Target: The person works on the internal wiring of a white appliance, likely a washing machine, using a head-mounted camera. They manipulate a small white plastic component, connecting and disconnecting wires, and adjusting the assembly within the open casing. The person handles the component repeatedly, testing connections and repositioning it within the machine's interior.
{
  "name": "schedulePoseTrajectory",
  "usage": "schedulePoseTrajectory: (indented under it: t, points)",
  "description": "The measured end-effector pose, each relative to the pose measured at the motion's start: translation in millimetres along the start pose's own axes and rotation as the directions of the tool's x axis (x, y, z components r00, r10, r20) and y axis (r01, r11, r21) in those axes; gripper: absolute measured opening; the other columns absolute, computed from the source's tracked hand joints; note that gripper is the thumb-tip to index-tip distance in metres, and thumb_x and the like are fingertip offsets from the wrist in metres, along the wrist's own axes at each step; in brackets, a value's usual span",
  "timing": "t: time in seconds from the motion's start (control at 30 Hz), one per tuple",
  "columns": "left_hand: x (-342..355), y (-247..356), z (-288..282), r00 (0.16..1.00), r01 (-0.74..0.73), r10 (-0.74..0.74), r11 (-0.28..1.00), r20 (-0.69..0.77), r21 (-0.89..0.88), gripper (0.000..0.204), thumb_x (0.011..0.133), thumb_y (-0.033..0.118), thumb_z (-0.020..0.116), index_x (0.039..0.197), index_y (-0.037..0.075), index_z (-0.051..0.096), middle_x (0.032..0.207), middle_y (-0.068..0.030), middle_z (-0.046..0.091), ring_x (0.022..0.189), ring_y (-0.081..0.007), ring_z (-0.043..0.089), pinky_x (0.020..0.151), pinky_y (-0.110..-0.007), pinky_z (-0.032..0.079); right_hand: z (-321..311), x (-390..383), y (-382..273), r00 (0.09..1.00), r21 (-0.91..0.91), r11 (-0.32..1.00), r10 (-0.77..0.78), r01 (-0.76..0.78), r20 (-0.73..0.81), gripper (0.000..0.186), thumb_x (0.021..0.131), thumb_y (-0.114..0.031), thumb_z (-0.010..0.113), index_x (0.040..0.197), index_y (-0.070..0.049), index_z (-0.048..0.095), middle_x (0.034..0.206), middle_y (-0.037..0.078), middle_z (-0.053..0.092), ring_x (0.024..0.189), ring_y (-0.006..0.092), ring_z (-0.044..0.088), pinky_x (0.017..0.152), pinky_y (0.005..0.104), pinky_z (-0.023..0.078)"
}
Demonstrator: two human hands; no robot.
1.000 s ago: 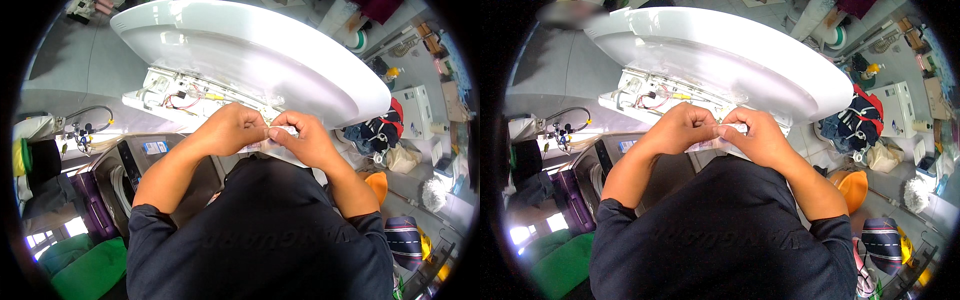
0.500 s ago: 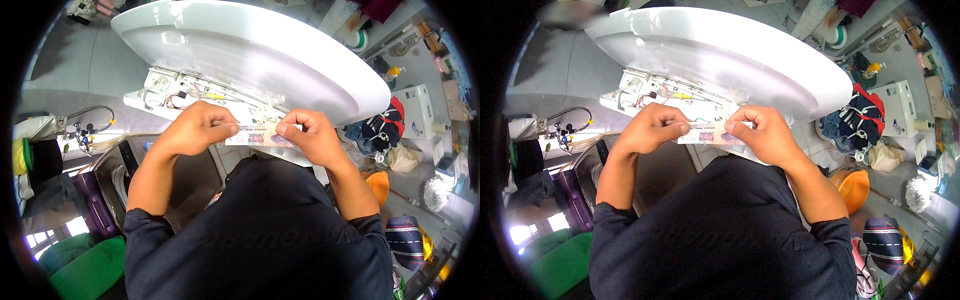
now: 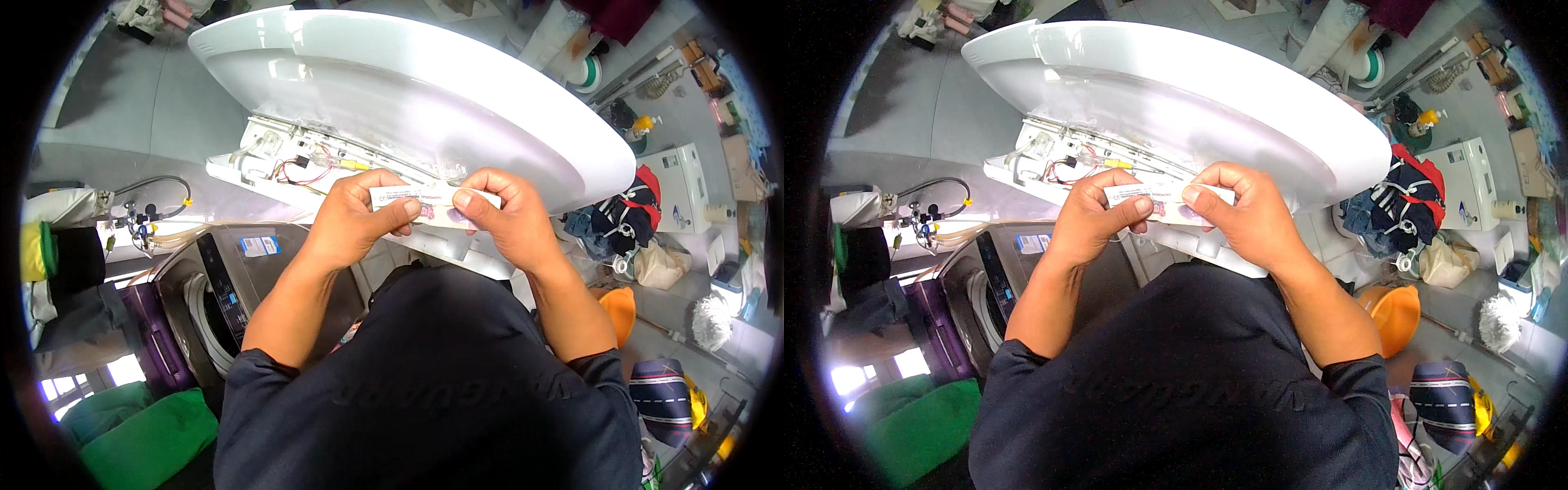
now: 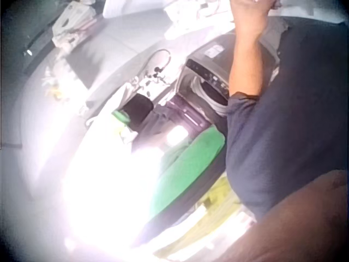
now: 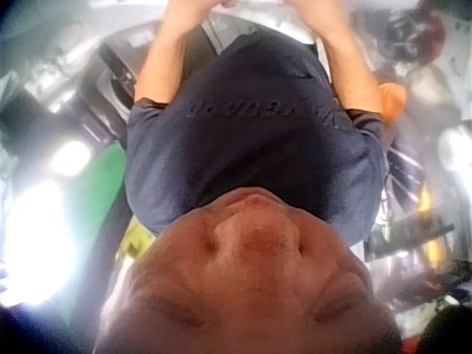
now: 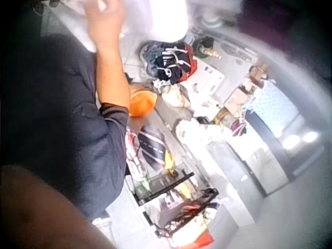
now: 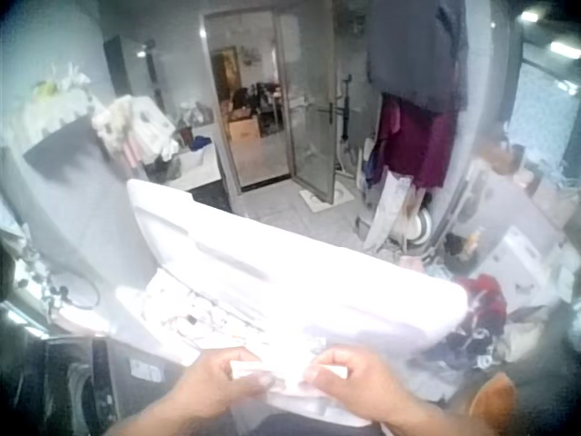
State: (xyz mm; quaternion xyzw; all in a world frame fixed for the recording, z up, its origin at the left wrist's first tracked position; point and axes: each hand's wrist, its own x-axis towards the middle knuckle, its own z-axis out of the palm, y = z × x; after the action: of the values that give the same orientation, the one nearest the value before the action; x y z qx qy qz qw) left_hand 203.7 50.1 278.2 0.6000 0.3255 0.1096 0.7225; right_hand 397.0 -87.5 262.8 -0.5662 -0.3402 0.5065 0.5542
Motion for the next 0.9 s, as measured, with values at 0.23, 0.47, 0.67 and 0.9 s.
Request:
schedulePoseTrajectory:
  t: [0.23, 0.47, 0.67, 0.9]
  points:
    - [-0.8, -2.7, 1.9, 1.0, -0.018, 0.017, 0.999, -0.025, -0.042, 0.013, 0.093, 0.009, 0.071, 0.101, -0.001, 0.067, 0.088, -0.0073, 0.07, 0.07, -0.0117, 0.064, 0.066, -0.026, 0.054, 1.4, -4.0, -1.4, 1.0, 0.029, 1.0, 0.005, -0.005, -0.009, 0.021, 0.098, -0.022, 0.069, 0.101, -0.001, 0.068, 0.088, 0.002, 0.068, 0.076, 0.0067, 0.058, 0.069, 0.0238, 0.048]
    - [-2.9, -7.0, -1.0, 0.999, -0.017, 0.008, 0.984, -0.051, -0.178, 0.016, 0.093, 0.007, 0.069, 0.107, 0.0, 0.066, 0.094, -0.0089, 0.069, 0.068, -0.0123, 0.064, 0.064, -0.027, 0.054, -0.6, -6.1, 2.4, 0.999, 0.014, 0.999, -0.039, 0.039, -0.001, 0.017, 0.094, -0.009, 0.069, 0.106, 0.003, 0.072, 0.093, 0.004, 0.071, 0.078, 0.0067, 0.061, 0.069, 0.0228, 0.051]
    - [-5.5, -16.5, 0.5, 0.991, -0.078, 0.057, 0.98, -0.118, -0.182, 0.013, 0.093, 0.005, 0.068, 0.106, 0.002, 0.065, 0.091, -0.0075, 0.067, 0.068, -0.0127, 0.066, 0.059, -0.026, 0.052, 1.9, -8.5, -1.1, 0.999, 0.017, 0.999, -0.043, 0.043, -0.02, 0.016, 0.094, -0.005, 0.068, 0.108, 0.003, 0.072, 0.097, 0.004, 0.071, 0.083, 0.0057, 0.063, 0.073, 0.0217, 0.051]
    - [-7.9, -17.0, 4.8, 0.97, -0.213, 0.167, 0.936, -0.177, -0.281, 0.012, 0.095, 0.005, 0.067, 0.105, 0.002, 0.062, 0.088, -0.0094, 0.067, 0.065, -0.0137, 0.068, 0.052, -0.023, 0.051, 5.0, -6.7, -6.1, 0.998, 0.083, 0.994, -0.063, 0.065, -0.027, 0.017, 0.095, -0.001, 0.064, 0.111, 0.003, 0.07, 0.099, 0.004, 0.071, 0.086, 0.0055, 0.064, 0.076, 0.0211, 0.052]
